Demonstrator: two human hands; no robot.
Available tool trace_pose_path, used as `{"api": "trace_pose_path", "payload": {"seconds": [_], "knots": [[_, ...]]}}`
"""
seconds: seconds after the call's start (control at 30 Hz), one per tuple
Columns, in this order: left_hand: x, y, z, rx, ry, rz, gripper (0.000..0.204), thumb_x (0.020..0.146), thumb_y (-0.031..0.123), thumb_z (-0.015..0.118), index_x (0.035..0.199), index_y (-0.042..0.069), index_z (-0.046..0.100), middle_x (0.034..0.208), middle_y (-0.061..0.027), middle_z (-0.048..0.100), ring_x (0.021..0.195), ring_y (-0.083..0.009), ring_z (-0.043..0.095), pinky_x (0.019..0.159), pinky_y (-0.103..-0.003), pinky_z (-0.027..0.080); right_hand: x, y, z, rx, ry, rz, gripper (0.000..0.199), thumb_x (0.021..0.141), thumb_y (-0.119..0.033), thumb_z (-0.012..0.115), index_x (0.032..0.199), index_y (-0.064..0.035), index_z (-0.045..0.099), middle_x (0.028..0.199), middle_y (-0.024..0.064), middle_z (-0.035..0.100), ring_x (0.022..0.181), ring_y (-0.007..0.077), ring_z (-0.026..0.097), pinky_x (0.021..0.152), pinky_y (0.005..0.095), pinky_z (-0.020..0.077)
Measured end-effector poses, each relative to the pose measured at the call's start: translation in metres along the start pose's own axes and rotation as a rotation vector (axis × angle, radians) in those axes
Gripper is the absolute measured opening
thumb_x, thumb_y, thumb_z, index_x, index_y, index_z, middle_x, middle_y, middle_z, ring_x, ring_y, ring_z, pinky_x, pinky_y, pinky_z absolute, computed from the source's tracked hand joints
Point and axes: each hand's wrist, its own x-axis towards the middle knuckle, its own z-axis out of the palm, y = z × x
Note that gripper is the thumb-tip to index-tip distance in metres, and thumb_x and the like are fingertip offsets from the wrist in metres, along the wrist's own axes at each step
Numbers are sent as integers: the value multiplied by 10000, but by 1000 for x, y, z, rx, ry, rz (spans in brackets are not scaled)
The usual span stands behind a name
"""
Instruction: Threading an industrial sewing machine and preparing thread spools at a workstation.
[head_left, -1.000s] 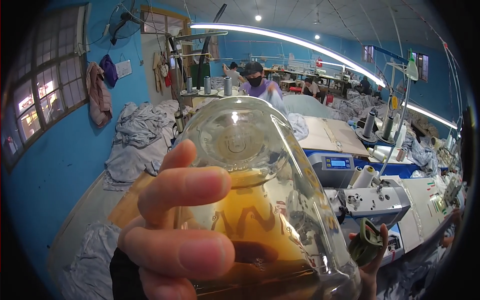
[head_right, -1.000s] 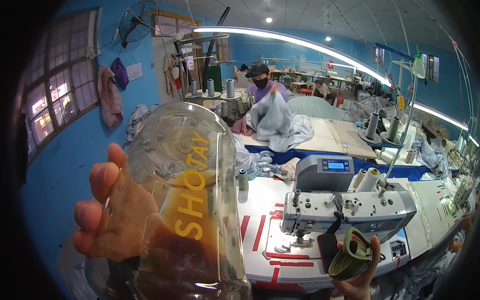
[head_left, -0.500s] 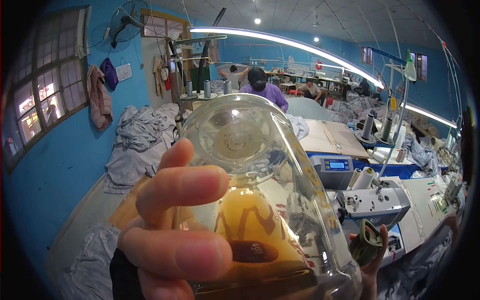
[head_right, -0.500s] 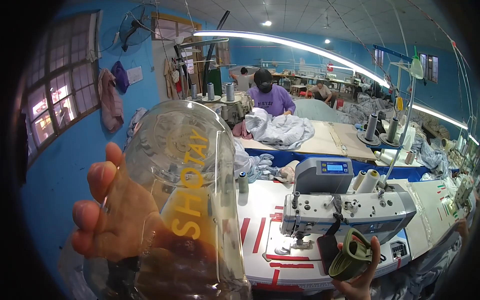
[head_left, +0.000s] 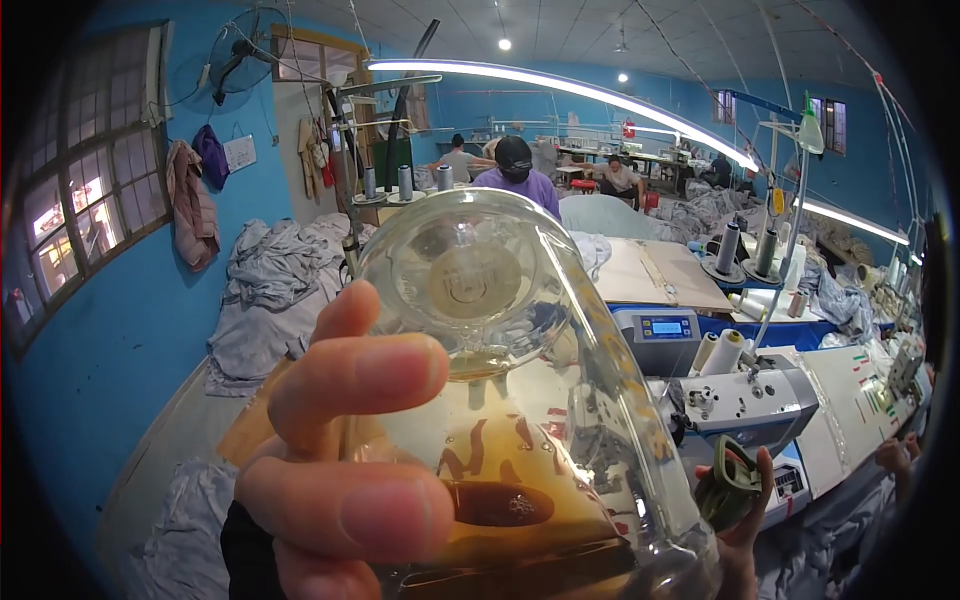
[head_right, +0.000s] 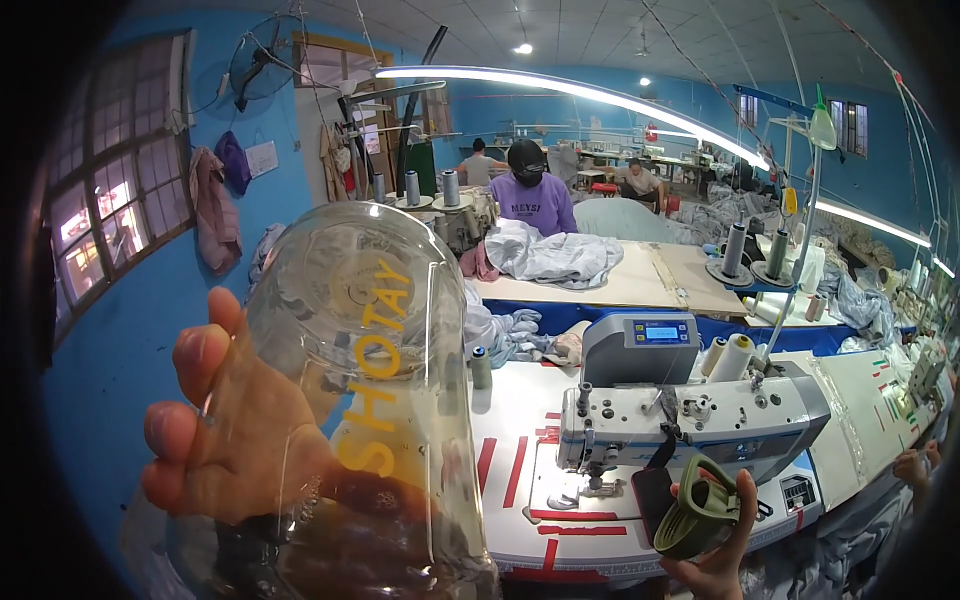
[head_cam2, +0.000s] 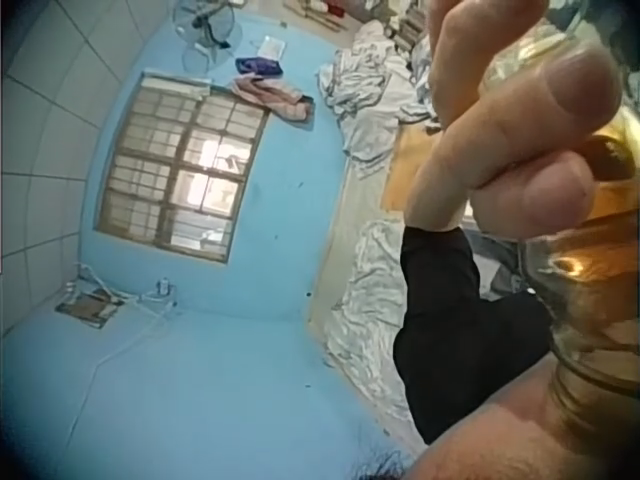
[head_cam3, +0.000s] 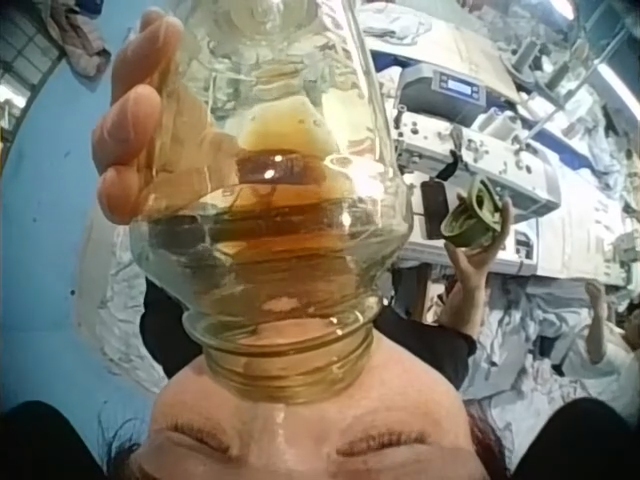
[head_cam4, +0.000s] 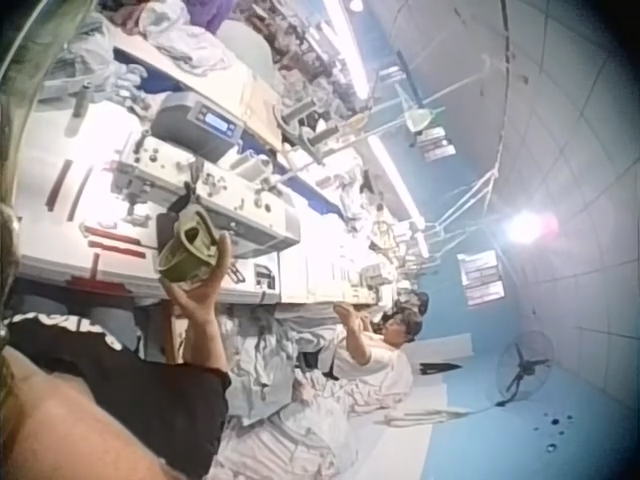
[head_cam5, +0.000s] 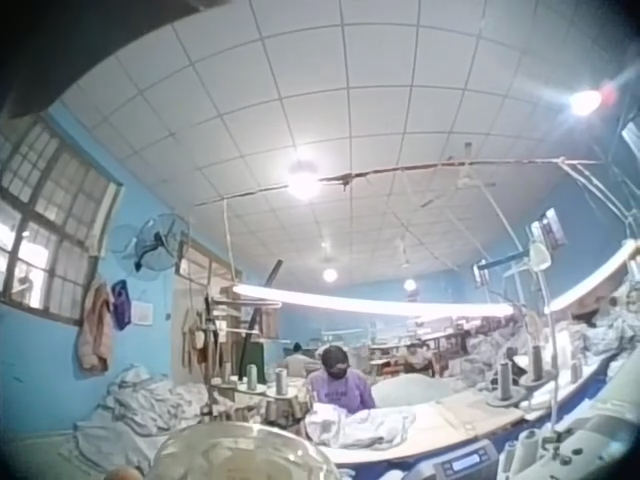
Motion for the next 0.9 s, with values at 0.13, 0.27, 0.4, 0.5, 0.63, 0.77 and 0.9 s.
{"api": "trace_pose_path", "payload": {"seconds": [0.13,0.27,0.4,0.5,0.63,0.77,0.9], "knots": [[2,-3,7,25,10,6,706,749,300,589,1365,261,247,1370,73,320,1257,-263,347,1098,-497,200,-3,-9,24,-342,-243,-263,1018,663,-103,785,1426,-165,113,1267,145,455,1032,274,560,859,391,478],[6,1,10,69,22,28,814,695,288,668,1376,253,222,1378,64,304,1263,-270,337,1098,-499,201,-5,-9,24,-240,-149,-154,1185,545,-104,860,1428,-145,71,1288,149,424,1068,263,536,896,407,453],[6,6,13,98,38,46,926,642,275,746,1388,246,198,1386,55,288,1268,-276,327,1098,-500,201,-4,-6,18,-280,-172,-184,1168,566,-98,849,1427,-149,61,1275,151,430,1067,260,535,897,415,454],[11,2,22,125,45,56,1012,602,266,805,1397,240,179,1392,48,276,1272,-280,320,1097,-501,201,-5,-9,28,-221,-200,-168,1157,579,-88,840,1427,-149,54,1261,150,440,1068,259,533,897,416,456],[15,7,12,134,-38,66,1076,593,276,835,1408,234,134,1421,41,224,1289,-284,288,1097,-507,193,-5,-7,26,-248,-177,-180,1156,584,-84,836,1426,-146,47,1255,153,444,1072,261,530,900,416,457],[25,14,-8,191,-283,10,1133,606,331,824,1417,226,40,1466,42,114,1319,-283,224,1104,-503,176,-2,-7,30,-273,-253,-204,1080,644,-67,793,1427,-151,54,1272,168,431,1081,267,522,905,410,454],[27,2,-9,245,-309,78,1181,612,415,803,1415,205,-38,1473,23,76,1321,-284,216,1105,-515,164,-2,-13,29,-317,-238,-225,1076,645,-71,794,1427,-144,57,1281,170,422,1098,272,509,909,408,448]]}}
